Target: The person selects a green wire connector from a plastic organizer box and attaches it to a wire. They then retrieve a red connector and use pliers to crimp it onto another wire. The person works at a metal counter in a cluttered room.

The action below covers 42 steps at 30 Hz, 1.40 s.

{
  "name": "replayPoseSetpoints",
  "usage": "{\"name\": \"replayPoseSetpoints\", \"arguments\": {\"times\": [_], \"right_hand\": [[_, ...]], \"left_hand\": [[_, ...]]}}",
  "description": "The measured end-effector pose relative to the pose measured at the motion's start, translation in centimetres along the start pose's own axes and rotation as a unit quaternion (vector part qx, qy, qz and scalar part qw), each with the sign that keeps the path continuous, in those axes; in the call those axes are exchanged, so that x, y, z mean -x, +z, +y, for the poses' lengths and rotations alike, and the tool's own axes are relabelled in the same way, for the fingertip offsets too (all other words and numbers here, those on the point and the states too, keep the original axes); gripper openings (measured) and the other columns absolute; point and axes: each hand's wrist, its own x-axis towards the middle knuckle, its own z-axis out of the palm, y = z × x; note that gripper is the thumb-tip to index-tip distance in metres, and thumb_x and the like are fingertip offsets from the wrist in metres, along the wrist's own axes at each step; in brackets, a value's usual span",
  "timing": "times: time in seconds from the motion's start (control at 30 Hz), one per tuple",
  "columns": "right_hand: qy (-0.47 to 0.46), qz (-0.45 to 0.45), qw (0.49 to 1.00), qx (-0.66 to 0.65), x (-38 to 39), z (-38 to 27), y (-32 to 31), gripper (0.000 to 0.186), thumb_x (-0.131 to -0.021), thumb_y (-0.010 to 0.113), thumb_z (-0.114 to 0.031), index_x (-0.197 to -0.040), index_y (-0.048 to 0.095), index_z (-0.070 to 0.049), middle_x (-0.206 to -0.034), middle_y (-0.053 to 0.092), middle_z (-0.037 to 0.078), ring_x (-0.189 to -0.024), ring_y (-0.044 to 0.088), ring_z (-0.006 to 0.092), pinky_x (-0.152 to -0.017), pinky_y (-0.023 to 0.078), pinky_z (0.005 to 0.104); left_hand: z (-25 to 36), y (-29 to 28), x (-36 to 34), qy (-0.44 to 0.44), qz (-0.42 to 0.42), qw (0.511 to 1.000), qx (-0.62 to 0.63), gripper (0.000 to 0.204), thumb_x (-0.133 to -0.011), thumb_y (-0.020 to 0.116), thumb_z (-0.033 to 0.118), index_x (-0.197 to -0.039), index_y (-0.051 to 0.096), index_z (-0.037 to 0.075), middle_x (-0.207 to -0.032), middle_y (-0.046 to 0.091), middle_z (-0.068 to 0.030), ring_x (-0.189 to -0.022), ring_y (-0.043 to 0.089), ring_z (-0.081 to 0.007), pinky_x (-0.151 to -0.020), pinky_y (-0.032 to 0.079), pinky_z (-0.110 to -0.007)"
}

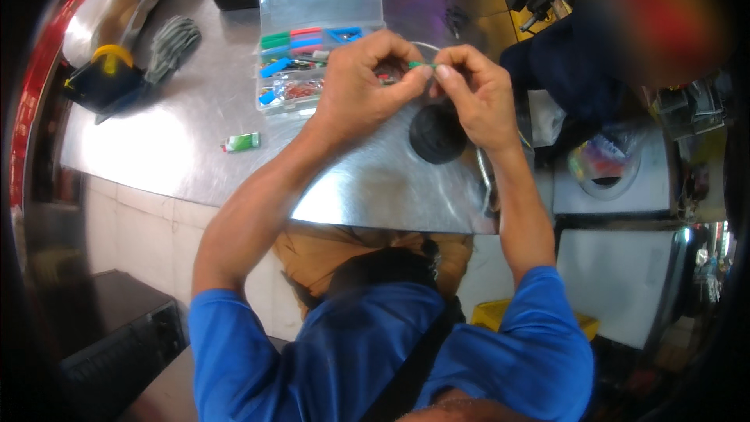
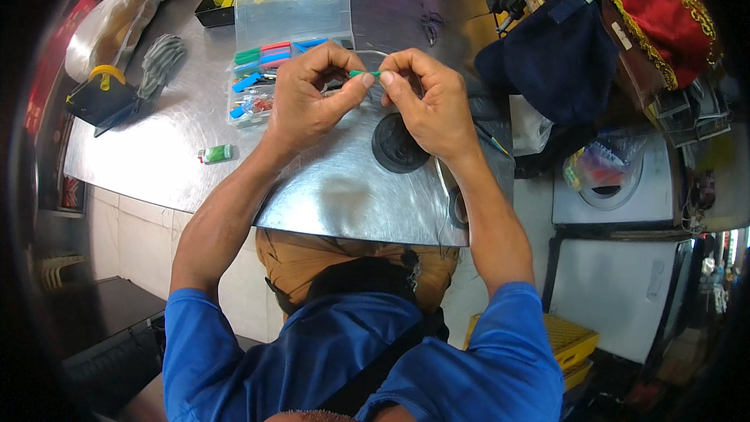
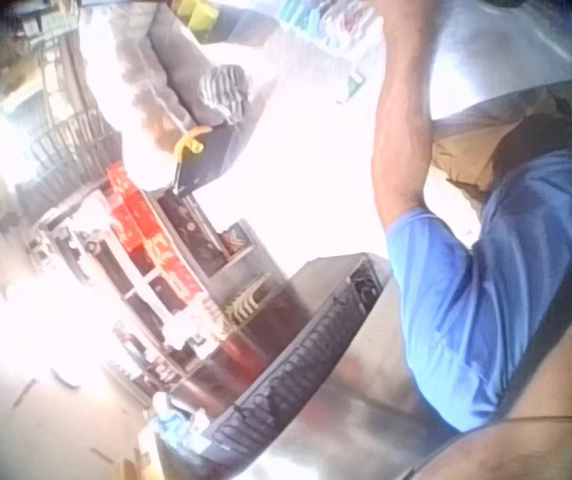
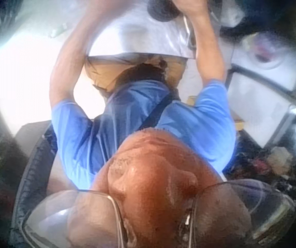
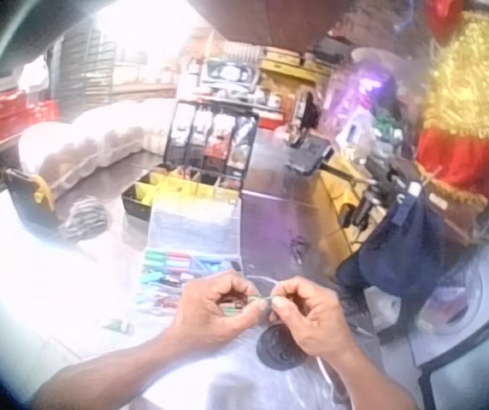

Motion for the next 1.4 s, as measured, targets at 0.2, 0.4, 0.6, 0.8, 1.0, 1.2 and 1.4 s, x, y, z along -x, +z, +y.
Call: {"name": "replayPoseSetpoints", "arguments": {"times": [0.2, 0.4, 0.6, 0.8, 1.0, 1.2, 1.4], "right_hand": [[-0.023, -0.020, 0.999, 0.030, -0.02, 0.52, 0.20, 0.009, -0.094, 0.063, -0.005, -0.098, 0.065, 0.002, -0.088, 0.065, 0.003, -0.074, 0.062, 0.0092, -0.067, 0.051, 0.0241], [-0.118, 0.005, 0.987, 0.110, -0.28, 0.08, 0.57, 0.012, -0.090, 0.066, -0.001, -0.102, 0.069, 0.002, -0.092, 0.070, 0.007, -0.080, 0.066, 0.0131, -0.074, 0.052, 0.0270], [-0.101, 0.023, 0.989, 0.103, -0.19, 0.12, 0.13, 0.009, -0.088, 0.069, -0.001, -0.096, 0.071, 0.002, -0.088, 0.071, 0.007, -0.082, 0.067, 0.0133, -0.074, 0.052, 0.0269], [-0.101, 0.017, 0.988, 0.119, -0.15, -0.09, -0.12, 0.009, -0.088, 0.069, -0.002, -0.096, 0.070, 0.002, -0.088, 0.071, 0.008, -0.080, 0.067, 0.0129, -0.073, 0.051, 0.0265], [-0.113, 0.012, 0.986, 0.124, -0.11, -0.36, -0.05, 0.009, -0.087, 0.069, -0.001, -0.095, 0.070, 0.002, -0.087, 0.071, 0.008, -0.079, 0.066, 0.0130, -0.071, 0.051, 0.0268], [-0.111, 0.007, 0.987, 0.119, -0.11, -0.15, -0.12, 0.009, -0.085, 0.069, -0.001, -0.094, 0.070, 0.003, -0.085, 0.070, 0.008, -0.075, 0.064, 0.0123, -0.068, 0.050, 0.0270], [-0.103, 0.006, 0.988, 0.114, -0.05, -0.31, -0.16, 0.007, -0.084, 0.069, -0.001, -0.090, 0.070, 0.003, -0.082, 0.069, 0.007, -0.073, 0.063, 0.0104, -0.065, 0.049, 0.0258]], "left_hand": [[0.24, 0.04, -0.08, 0.057, 0.019, 0.998, -0.008, 0.009, -0.083, 0.075, 0.004, -0.087, 0.069, -0.001, -0.087, 0.071, -0.0077, -0.076, 0.067, -0.0109, -0.071, 0.056, -0.025], [0.08, -0.34, -0.21, 0.053, 0.017, 0.998, -0.030, 0.009, -0.082, 0.077, 0.004, -0.083, 0.070, -0.001, -0.083, 0.071, -0.0075, -0.075, 0.068, -0.0108, -0.069, 0.057, -0.025], [0.29, -0.33, -0.22, 0.065, 0.005, 0.997, -0.036, 0.011, -0.082, 0.079, 0.006, -0.085, 0.070, 0.000, -0.083, 0.071, -0.0067, -0.074, 0.067, -0.0103, -0.066, 0.056, -0.025], [0.59, -0.07, -0.28, 0.098, 0.008, 0.993, -0.058, 0.013, -0.082, 0.079, 0.006, -0.085, 0.068, 0.001, -0.083, 0.070, -0.0064, -0.073, 0.065, -0.0098, -0.065, 0.054, -0.025], [0.54, 0.04, -0.25, 0.103, 0.003, 0.994, -0.048, 0.013, -0.081, 0.079, 0.005, -0.083, 0.066, 0.001, -0.082, 0.067, -0.0049, -0.074, 0.062, -0.0095, -0.065, 0.051, -0.025], [0.21, 0.02, -0.24, 0.106, -0.016, 0.994, -0.017, 0.009, -0.085, 0.073, 0.002, -0.084, 0.065, 0.000, -0.085, 0.067, -0.0066, -0.079, 0.062, -0.0102, -0.069, 0.052, -0.026], [0.20, 0.14, 0.03, 0.028, -0.031, 0.998, 0.056, 0.008, -0.090, 0.070, 0.004, -0.090, 0.064, -0.002, -0.093, 0.066, -0.0083, -0.084, 0.062, -0.0097, -0.075, 0.054, -0.025]]}}
